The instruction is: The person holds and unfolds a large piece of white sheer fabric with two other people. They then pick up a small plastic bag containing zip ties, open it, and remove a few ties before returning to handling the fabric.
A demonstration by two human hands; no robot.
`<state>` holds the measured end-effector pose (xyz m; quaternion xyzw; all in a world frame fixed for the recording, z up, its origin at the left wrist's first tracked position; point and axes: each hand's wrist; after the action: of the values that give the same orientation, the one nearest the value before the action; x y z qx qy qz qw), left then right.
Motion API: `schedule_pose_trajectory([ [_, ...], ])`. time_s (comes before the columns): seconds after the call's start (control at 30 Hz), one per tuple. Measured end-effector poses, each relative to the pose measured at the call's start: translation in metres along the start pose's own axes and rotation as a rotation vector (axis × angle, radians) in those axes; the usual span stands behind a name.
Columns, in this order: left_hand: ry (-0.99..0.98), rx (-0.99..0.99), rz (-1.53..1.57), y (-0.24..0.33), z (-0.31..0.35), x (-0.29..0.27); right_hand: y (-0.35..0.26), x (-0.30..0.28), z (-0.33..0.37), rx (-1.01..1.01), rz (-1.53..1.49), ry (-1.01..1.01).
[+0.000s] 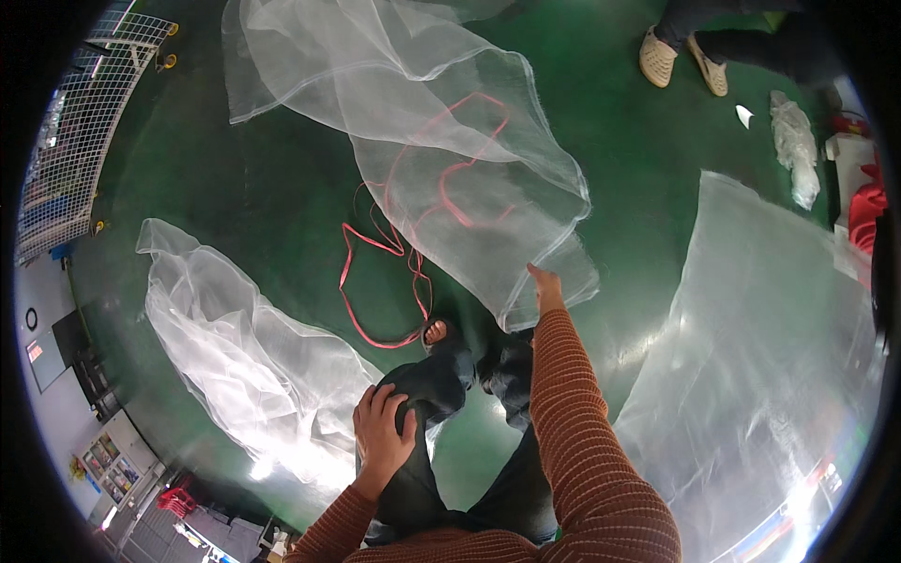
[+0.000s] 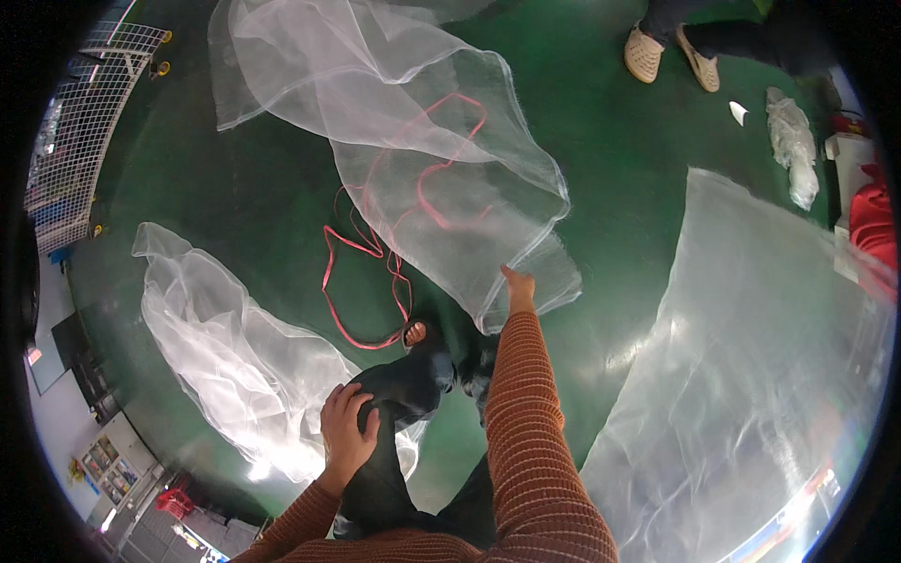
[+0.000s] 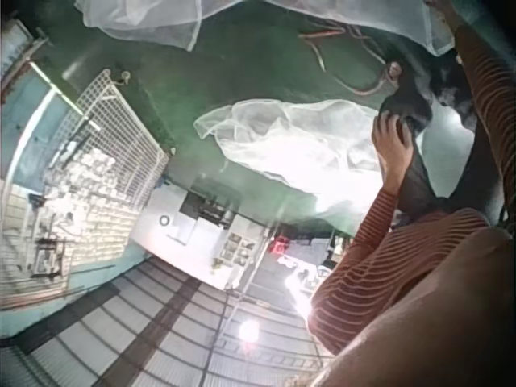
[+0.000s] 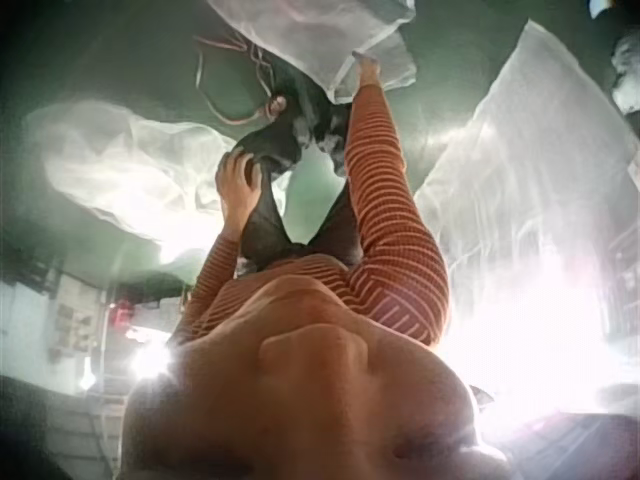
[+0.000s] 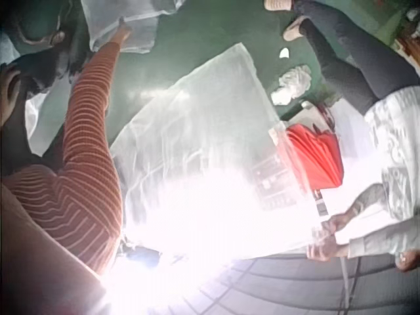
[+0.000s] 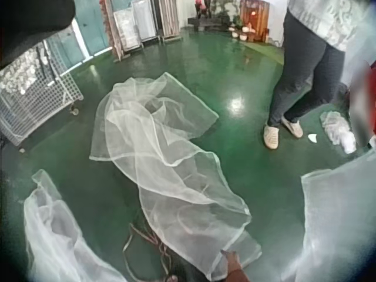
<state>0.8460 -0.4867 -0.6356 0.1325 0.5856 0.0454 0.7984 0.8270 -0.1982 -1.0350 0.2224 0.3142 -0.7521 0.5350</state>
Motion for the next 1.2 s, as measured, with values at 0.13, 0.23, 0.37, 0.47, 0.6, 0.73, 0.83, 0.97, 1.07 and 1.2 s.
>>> schedule_pose_trajectory([
  [0.13,0.043,0.025,0.013,0.015,-0.015,0.011,-0.031,-0.013,0.021,0.063,-0.524,-0.339],
  [0.23,0.012,0.041,0.025,0.024,-0.014,0.011,-0.109,-0.047,0.082,-0.059,-0.695,-0.486],
  [0.37,-0.026,0.015,0.076,0.032,0.007,0.009,-0.138,-0.123,0.132,-0.212,-0.476,-0.542],
  [0.47,-0.082,0.016,0.077,0.05,0.015,0.005,-0.109,-0.133,0.103,-0.13,-0.358,-0.429],
  [0.6,-0.075,0.054,0.199,0.075,0.003,0.025,-0.058,-0.101,0.042,-0.001,-0.282,-0.368],
  [0.73,-0.035,0.16,0.142,0.084,-0.015,0.039,-0.03,-0.037,-0.007,0.036,-0.323,-0.13],
  [0.83,-0.015,0.138,0.158,0.08,-0.008,0.033,-0.06,-0.032,0.025,0.065,-0.594,-0.416],
  [0.97,0.003,0.091,0.202,0.078,0.003,0.022,-0.155,-0.102,0.157,-0.376,-0.793,-0.514],
  [1.07,-0.071,-0.269,0.547,0.066,0.028,0.01,-0.179,-0.205,0.265,-0.921,-0.429,-0.589],
  [1.2,0.123,-0.612,1.119,0.058,0.035,-0.067,-0.151,-0.36,0.397,-1.158,0.116,-0.974],
])
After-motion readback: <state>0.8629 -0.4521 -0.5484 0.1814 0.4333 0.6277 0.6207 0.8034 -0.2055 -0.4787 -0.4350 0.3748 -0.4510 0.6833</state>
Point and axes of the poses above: each hand's wrist, its own z-axis away from the middle knuckle, its own x-axis out of the palm, y = z × x, and after that the axes turned 12 degrees about y, right-handed
